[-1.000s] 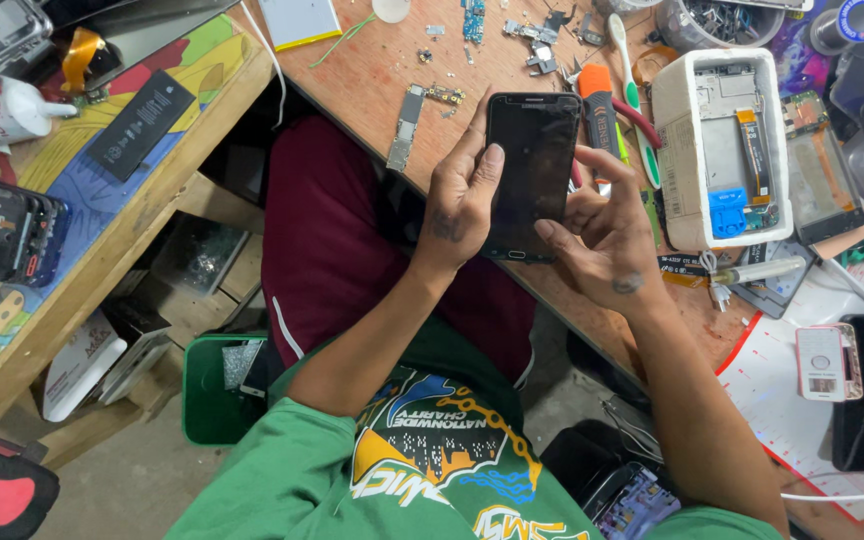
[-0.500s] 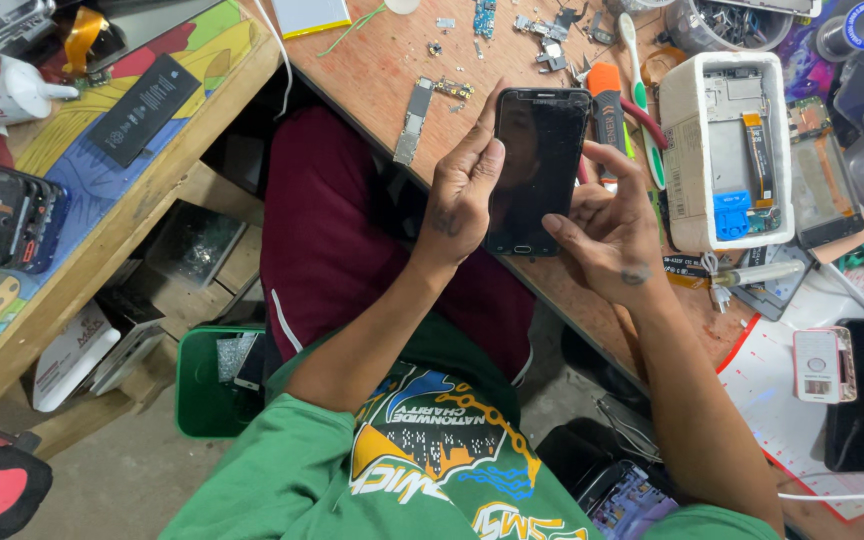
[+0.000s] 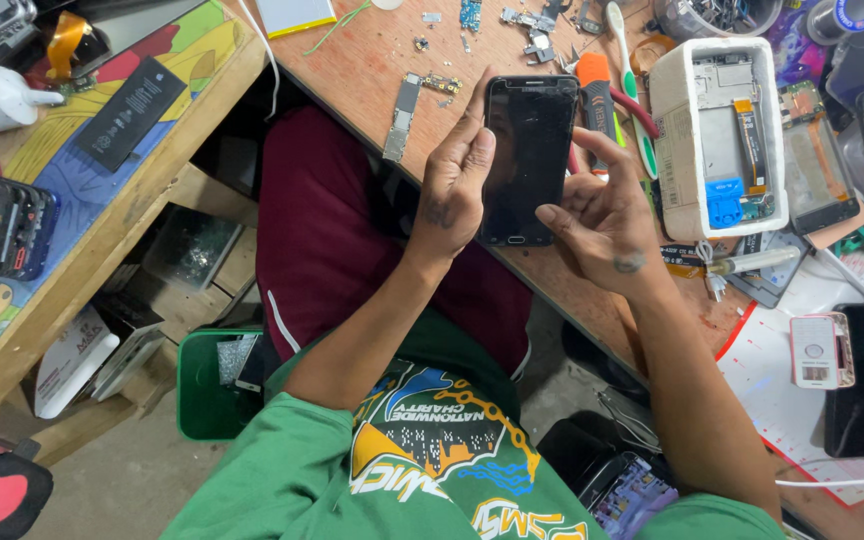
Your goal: The person works on a disassembled smartphone, applying liquid adhesive to the frame and using a screwdriver to adjust internal components. They then handle a separate black smartphone, applying adhesive to its edges.
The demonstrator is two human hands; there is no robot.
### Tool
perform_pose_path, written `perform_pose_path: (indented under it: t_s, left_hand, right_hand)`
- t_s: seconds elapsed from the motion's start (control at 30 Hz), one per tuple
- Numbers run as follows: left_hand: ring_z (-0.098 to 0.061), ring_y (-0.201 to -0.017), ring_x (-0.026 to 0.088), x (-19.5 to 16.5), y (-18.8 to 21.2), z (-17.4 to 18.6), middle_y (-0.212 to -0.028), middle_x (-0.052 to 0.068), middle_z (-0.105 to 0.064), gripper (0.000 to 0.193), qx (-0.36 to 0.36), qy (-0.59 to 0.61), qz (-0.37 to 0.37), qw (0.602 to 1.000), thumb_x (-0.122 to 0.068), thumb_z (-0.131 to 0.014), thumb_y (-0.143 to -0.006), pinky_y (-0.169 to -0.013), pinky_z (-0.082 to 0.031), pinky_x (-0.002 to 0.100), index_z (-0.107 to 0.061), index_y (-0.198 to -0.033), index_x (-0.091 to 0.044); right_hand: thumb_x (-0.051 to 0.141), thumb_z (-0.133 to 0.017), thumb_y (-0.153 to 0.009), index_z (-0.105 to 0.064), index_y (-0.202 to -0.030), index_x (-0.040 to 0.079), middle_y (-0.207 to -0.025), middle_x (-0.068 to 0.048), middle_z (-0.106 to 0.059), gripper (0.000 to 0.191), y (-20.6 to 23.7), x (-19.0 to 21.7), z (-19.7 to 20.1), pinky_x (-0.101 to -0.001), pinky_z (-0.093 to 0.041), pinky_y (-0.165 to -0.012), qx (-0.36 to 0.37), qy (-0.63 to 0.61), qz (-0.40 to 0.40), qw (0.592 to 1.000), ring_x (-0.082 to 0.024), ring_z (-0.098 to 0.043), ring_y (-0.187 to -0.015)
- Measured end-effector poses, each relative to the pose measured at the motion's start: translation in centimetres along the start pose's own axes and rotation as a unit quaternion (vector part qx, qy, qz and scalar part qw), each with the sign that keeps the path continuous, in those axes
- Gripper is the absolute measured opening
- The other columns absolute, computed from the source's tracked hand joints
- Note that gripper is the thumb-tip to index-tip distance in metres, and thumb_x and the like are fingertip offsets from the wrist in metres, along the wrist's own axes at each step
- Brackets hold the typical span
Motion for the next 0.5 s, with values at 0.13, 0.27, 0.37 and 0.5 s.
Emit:
perform_pose_path:
  t_s: [0.13, 0.27, 0.37, 0.5]
  left_hand:
    - [-0.032, -0.162, 0.023, -0.1, 0.0, 0.1, -0.172, 0.014, -0.035, 0.047, -0.005, 0.003, -0.004, 1.000, -0.017, -0.038, -0.119, -0.136, -0.027, 0.035, -0.034, -0.164, -0.005]
    - [-0.033, -0.162, 0.024, 0.2, 0.1, 0.3, -0.172, 0.014, -0.036, 0.048, -0.013, 0.008, 0.005, 1.000, -0.017, -0.040, -0.118, -0.135, -0.027, 0.035, -0.034, -0.164, -0.004]
    - [-0.031, -0.162, 0.023, 0.2, 0.1, 0.5, -0.172, 0.014, -0.036, 0.048, -0.019, 0.011, 0.000, 1.000, -0.016, -0.040, -0.118, -0.135, -0.026, 0.035, -0.034, -0.164, -0.003]
    - [-0.034, -0.161, 0.023, 0.5, -0.1, 0.6, -0.171, 0.014, -0.038, 0.048, -0.025, 0.020, -0.002, 0.999, -0.016, -0.041, -0.118, -0.134, -0.028, 0.034, -0.036, -0.163, -0.002]
  right_hand:
    - [-0.004, -0.076, -0.096, -0.028, -0.158, 0.006, -0.094, -0.003, -0.061, 0.079, -0.2, -0.2, -0.6, -0.0204, -0.046, -0.073, 0.015, -0.082, 0.008, 0.996, -0.008, -0.057, -0.083]
    - [-0.003, -0.078, -0.095, -0.028, -0.159, 0.005, -0.092, -0.002, -0.058, 0.081, -0.1, -0.4, -0.4, -0.0210, -0.046, -0.074, 0.010, -0.083, -0.001, 0.996, -0.008, -0.056, -0.083]
    - [-0.003, -0.077, -0.094, -0.027, -0.162, 0.004, -0.094, -0.003, -0.059, 0.085, 0.0, -0.2, -0.6, -0.0217, -0.046, -0.075, 0.018, -0.082, -0.010, 0.996, -0.008, -0.056, -0.084]
    - [-0.007, -0.076, -0.092, -0.023, -0.165, 0.003, -0.116, -0.008, -0.066, 0.091, 0.1, 1.0, -1.8, -0.0251, -0.050, -0.091, 0.058, -0.060, -0.004, 0.997, -0.012, -0.062, -0.104]
Point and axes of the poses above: each hand's wrist, its own y-axis away from the middle knuckle, its own z-axis out of the back of the hand, x = y × z, the point moved 10 cm from there along -y, towards the middle knuckle
